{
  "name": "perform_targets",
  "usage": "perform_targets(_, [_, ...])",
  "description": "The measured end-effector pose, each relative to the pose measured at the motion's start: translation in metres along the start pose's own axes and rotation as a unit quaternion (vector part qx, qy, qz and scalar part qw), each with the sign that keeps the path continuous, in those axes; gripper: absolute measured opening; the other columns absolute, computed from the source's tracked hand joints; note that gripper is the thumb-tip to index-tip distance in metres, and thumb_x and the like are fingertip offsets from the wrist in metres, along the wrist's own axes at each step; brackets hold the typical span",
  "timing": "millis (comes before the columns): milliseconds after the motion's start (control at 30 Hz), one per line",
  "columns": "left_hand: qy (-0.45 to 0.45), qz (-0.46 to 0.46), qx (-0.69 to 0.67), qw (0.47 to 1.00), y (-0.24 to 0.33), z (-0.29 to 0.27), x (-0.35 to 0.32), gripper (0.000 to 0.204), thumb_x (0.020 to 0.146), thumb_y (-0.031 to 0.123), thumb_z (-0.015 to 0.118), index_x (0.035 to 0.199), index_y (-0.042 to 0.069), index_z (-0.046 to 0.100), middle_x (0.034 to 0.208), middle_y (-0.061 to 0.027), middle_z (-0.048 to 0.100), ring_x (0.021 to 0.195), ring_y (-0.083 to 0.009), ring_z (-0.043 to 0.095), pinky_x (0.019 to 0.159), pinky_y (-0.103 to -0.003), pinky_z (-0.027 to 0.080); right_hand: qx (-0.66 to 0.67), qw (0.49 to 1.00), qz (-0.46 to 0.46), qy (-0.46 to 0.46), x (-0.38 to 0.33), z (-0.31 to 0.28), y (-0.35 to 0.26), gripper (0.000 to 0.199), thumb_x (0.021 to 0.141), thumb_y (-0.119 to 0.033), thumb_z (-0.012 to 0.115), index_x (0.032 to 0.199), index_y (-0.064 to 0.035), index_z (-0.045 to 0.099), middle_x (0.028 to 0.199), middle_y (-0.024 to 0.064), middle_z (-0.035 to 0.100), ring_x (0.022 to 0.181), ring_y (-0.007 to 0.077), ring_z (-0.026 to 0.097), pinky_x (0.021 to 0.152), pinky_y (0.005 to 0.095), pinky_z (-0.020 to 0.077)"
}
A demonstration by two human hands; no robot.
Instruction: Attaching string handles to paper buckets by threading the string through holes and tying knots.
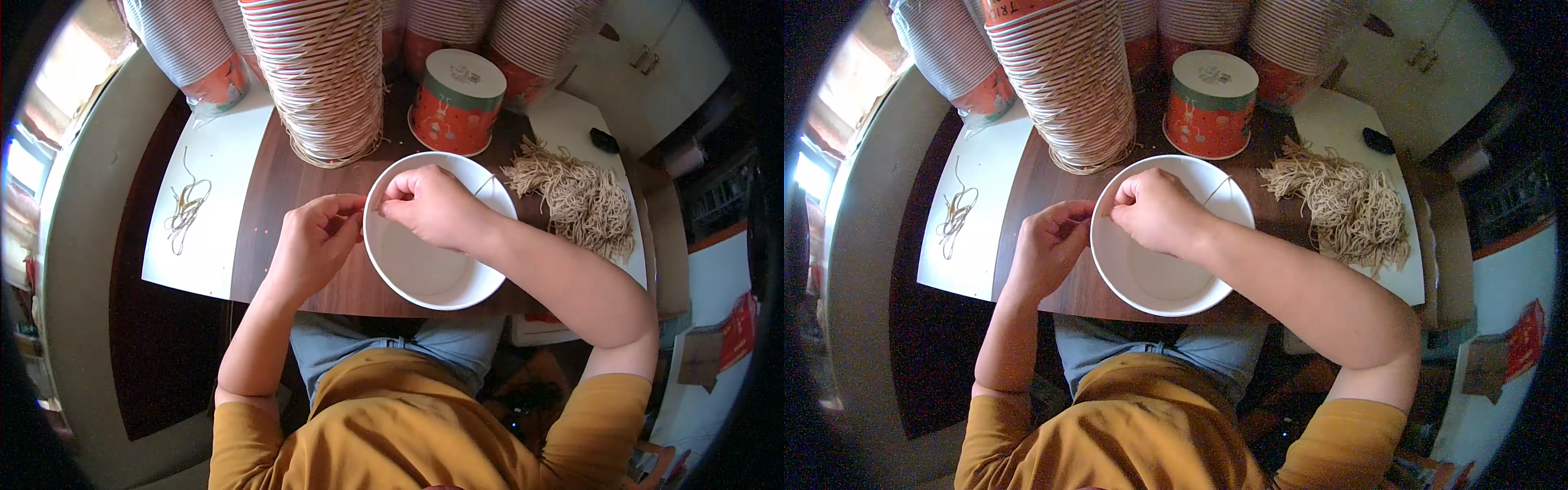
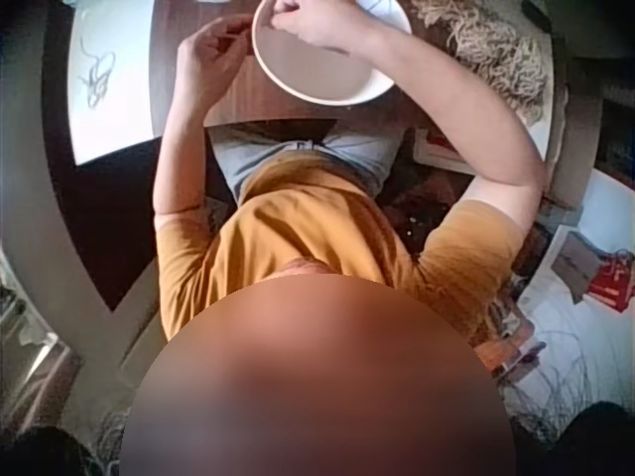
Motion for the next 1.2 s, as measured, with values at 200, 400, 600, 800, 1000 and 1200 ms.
perform_targets(200, [0.0, 0.033, 0.027, 0.999, 0.006, 0.002, 0.001, 0.02, 0.087, -0.001, 0.058, 0.105, -0.007, 0.064, 0.083, -0.0128, 0.069, 0.075, -0.0116, 0.066, 0.066, -0.025, 0.053, 0.007, 1.0, -0.001, -0.001, -0.002, -0.001, -0.001, 0.015, 0.089, -0.015, 0.061, 0.08, -0.0028, 0.064, 0.07, -0.001, 0.059, 0.063, 0.0055, 0.051, 0.055, 0.0244, 0.0422])
perform_targets(400, [-0.024, 0.031, 0.068, 0.997, 0.015, -0.004, 0.004, 0.018, 0.084, 0.0, 0.06, 0.1, -0.005, 0.066, 0.081, -0.0153, 0.069, 0.075, -0.0149, 0.068, 0.066, -0.028, 0.054, -0.006, 1.0, 0.016, -0.025, -0.001, 0.005, -0.009, 0.017, 0.09, -0.017, 0.061, 0.08, -0.0031, 0.065, 0.067, -0.0021, 0.058, 0.061, 0.0049, 0.05, 0.054, 0.024, 0.0423])
perform_targets(600, [0.007, 0.078, 0.118, 0.99, 0.022, -0.006, -0.004, 0.01, 0.08, 0.004, 0.062, 0.085, -0.004, 0.064, 0.07, -0.0174, 0.064, 0.066, -0.0161, 0.066, 0.06, -0.031, 0.052, -0.102, 0.989, -0.039, -0.101, -0.013, 0.001, -0.024, 0.024, 0.089, -0.022, 0.062, 0.101, -0.0011, 0.065, 0.08, 0.0037, 0.064, 0.071, 0.0118, 0.057, 0.066, 0.0273, 0.0472])
perform_targets(800, [-0.02, -0.031, -0.225, 0.974, -0.003, -0.034, -0.034, 0.01, 0.089, 0.004, 0.051, 0.086, -0.001, 0.059, 0.078, -0.0038, 0.061, 0.072, -0.0106, 0.059, 0.065, -0.025, 0.049, -0.366, 0.907, -0.205, -0.037, -0.098, -0.002, -0.062, 0.062, 0.069, -0.049, 0.076, 0.106, -0.0015, 0.061, 0.084, 0.014, 0.061, 0.077, 0.033, 0.062, 0.072, 0.0389, 0.0485])
perform_targets(1000, [-0.098, 0.035, -0.236, 0.966, 0.022, -0.019, -0.045, 0.008, 0.093, 0.006, 0.051, 0.093, -0.001, 0.056, 0.104, -0.0071, 0.056, 0.081, -0.0112, 0.059, 0.074, -0.025, 0.048, -0.455, 0.842, -0.276, 0.092, -0.11, 0.002, -0.062, 0.026, 0.068, -0.02, 0.076, 0.08, -0.0075, 0.056, 0.076, 0.008, 0.053, 0.069, 0.0276, 0.058, 0.064, 0.0386, 0.0446])
perform_targets(1200, [-0.068, 0.13, -0.182, 0.972, 0.018, -0.008, -0.044, 0.007, 0.094, 0.005, 0.051, 0.094, -0.001, 0.055, 0.111, -0.0095, 0.05, 0.092, -0.0104, 0.053, 0.076, -0.024, 0.047, -0.476, 0.794, -0.297, 0.233, -0.096, -0.013, -0.06, 0.023, 0.07, -0.013, 0.074, 0.079, -0.0071, 0.054, 0.082, 0.009, 0.05, 0.071, 0.0258, 0.058, 0.063, 0.0389, 0.0466])
Point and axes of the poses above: each hand's wrist, its own x-axis towards the middle knuckle, its own z-axis out of the palm, y = z × x, the point moved 8 cm from there along x, towards the middle knuckle
